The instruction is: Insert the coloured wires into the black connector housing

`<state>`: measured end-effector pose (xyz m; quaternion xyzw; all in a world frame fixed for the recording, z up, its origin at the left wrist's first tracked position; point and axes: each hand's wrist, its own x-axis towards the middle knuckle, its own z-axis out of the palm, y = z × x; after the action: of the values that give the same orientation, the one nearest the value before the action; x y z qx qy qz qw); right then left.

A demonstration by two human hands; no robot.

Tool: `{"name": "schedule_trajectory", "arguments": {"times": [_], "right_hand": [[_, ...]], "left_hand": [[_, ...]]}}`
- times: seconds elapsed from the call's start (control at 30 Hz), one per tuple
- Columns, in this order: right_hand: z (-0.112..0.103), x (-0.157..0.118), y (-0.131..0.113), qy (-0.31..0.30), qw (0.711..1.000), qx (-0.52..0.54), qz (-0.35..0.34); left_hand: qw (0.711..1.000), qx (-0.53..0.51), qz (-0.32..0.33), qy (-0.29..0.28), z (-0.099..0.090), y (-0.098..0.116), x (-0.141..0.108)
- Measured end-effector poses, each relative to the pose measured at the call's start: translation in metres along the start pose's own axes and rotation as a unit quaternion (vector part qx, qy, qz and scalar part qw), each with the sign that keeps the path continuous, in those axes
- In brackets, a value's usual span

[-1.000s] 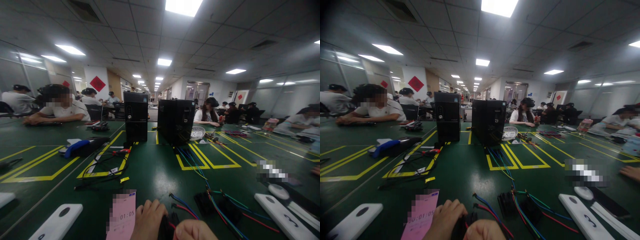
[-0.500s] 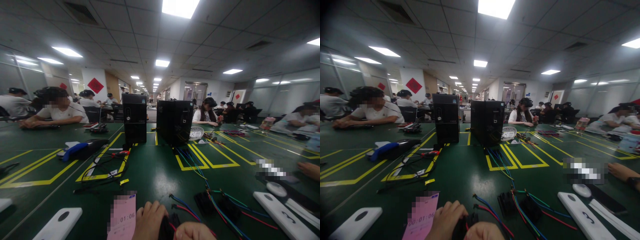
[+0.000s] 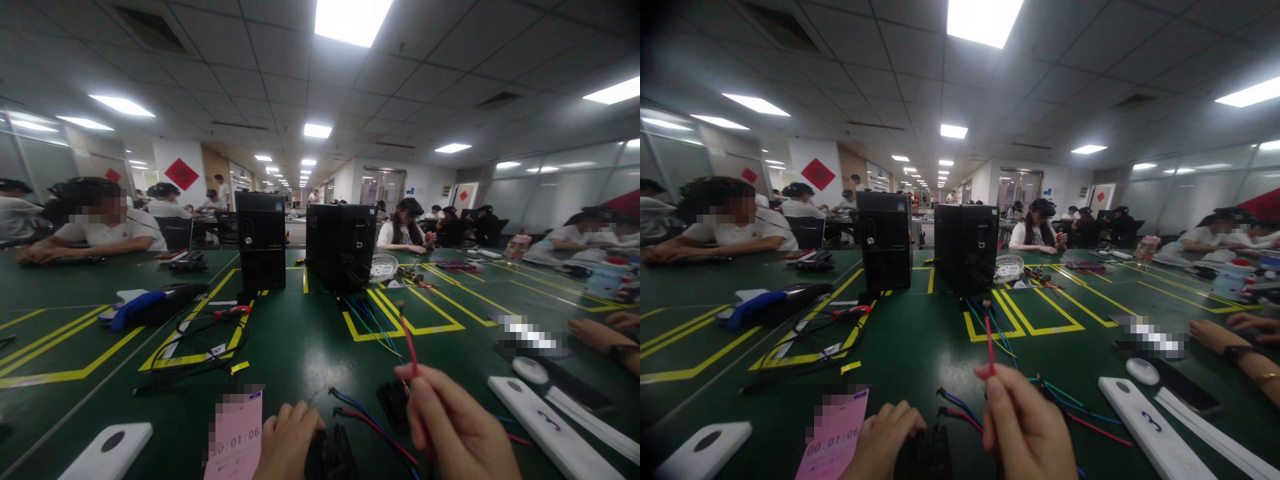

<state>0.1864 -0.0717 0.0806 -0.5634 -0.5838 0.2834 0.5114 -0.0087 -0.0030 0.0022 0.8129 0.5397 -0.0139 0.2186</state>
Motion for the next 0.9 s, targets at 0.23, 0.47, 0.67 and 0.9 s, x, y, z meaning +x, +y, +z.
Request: {"name": "schedule_trajectory", "arguments": {"times": [0.23, 0.47, 0.67, 0.9], "right_hand": [[-0.004, 0.032, 0.015, -0.132, 0.985, -0.109, 0.037], [0.021, 0.032, 0.057, -0.205, 0.939, -0.276, 0.011], [0.012, 0.024, 0.053, -0.209, 0.881, -0.413, -0.093], [0.026, 0.034, 0.052, -0.406, 0.827, -0.35, -0.169]], "left_hand": [[1.0, -0.005, -0.002, 0.004, -0.003, 0.002, 0.0], [1.0, -0.002, -0.007, -0.001, -0.001, 0.0, 0.002], [1.0, 0.011, -0.013, 0.011, 0.003, -0.001, 0.004], [0.999, 0.025, -0.024, 0.01, 0.003, 0.003, 0.003]]}}
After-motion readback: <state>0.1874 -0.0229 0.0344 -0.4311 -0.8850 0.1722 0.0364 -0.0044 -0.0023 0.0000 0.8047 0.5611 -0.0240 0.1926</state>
